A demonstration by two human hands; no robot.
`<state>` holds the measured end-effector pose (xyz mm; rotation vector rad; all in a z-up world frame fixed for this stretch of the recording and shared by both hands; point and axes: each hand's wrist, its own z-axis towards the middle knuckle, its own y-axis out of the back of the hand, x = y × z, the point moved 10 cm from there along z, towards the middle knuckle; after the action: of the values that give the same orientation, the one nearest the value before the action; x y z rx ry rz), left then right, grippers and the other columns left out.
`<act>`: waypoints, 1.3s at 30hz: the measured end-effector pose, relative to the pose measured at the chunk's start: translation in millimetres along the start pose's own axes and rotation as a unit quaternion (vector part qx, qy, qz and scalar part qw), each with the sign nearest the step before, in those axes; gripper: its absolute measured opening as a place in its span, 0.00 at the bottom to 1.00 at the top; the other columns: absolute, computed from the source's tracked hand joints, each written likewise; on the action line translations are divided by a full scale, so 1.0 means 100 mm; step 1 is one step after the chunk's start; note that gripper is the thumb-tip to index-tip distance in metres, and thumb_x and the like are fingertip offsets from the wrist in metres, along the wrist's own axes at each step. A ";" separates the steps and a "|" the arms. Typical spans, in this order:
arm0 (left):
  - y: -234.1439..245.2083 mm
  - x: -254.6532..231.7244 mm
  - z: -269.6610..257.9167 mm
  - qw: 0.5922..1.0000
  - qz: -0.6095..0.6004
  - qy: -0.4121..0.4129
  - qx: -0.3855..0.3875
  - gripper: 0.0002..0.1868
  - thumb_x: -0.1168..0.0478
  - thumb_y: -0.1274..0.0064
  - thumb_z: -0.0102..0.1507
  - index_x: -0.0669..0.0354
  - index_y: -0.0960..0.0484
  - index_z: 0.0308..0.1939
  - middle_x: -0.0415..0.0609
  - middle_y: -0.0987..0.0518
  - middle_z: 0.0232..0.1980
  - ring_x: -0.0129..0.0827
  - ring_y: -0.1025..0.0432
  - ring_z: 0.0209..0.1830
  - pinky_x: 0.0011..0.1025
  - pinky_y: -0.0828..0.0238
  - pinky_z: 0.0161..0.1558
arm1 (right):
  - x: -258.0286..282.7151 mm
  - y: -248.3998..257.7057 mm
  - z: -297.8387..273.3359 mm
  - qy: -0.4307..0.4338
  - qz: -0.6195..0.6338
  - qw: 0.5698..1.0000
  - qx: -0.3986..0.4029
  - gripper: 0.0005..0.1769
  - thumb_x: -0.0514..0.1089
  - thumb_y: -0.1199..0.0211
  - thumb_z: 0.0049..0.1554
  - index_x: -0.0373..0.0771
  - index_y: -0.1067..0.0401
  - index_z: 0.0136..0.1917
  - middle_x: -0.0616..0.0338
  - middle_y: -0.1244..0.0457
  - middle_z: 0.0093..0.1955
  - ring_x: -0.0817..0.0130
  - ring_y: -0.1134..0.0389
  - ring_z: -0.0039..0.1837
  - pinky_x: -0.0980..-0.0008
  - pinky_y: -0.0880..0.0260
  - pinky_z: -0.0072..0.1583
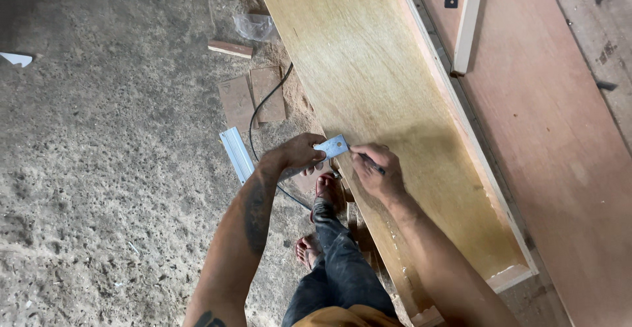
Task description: The person uses a try square and a pencil to mark lines on a long wooden board. The person aligns the square against the edge of the wood and draws several reference lines along its length.
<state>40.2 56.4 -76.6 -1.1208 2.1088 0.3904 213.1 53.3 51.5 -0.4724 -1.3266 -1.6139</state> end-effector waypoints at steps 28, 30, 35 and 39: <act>-0.50 0.23 -0.80 0.990 -0.052 -0.067 -0.110 0.24 0.64 0.61 0.68 0.70 0.30 0.67 0.65 0.19 0.47 0.45 0.22 0.34 0.33 0.24 0.28 | 0.77 0.15 -1.25 -0.053 -0.033 0.997 0.051 0.14 0.43 0.45 0.63 0.38 0.25 0.59 0.52 0.28 0.47 0.70 0.26 0.41 0.76 0.20 0.40; -0.63 0.77 -1.04 0.978 -0.089 -0.030 -0.186 0.18 0.49 0.60 0.72 0.57 0.22 0.52 0.46 0.19 0.37 0.30 0.24 0.29 0.26 0.24 0.27 | 0.82 0.04 -1.63 -0.197 0.072 0.975 0.077 0.20 0.50 0.43 0.61 0.43 0.22 0.62 0.62 0.23 0.44 0.75 0.27 0.35 0.75 0.20 0.40; -0.90 2.85 -1.20 0.922 -0.046 0.078 -0.378 0.17 0.45 0.53 0.56 0.36 0.17 0.46 0.42 0.15 0.32 0.38 0.19 0.36 0.35 0.26 0.41 | 0.52 -0.61 -2.27 -0.372 0.101 0.919 0.085 0.17 0.55 0.36 0.53 0.52 0.10 0.48 0.65 0.19 0.37 0.80 0.30 0.31 0.80 0.28 0.38; -0.46 3.56 -1.36 0.711 -0.395 -0.244 -0.528 0.32 0.60 0.42 0.61 0.50 0.29 0.70 0.64 0.16 0.22 0.38 0.20 0.16 0.32 0.23 0.19 | 0.41 -1.33 -2.03 -0.288 0.056 0.929 0.227 0.14 0.59 0.33 0.52 0.61 0.14 0.50 0.74 0.23 0.40 0.84 0.29 0.38 0.84 0.29 0.45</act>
<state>-116.1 -258.7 -229.2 -2.0895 0.6508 1.3525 135.3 -154.4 -55.1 -0.7497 -2.0067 -1.0476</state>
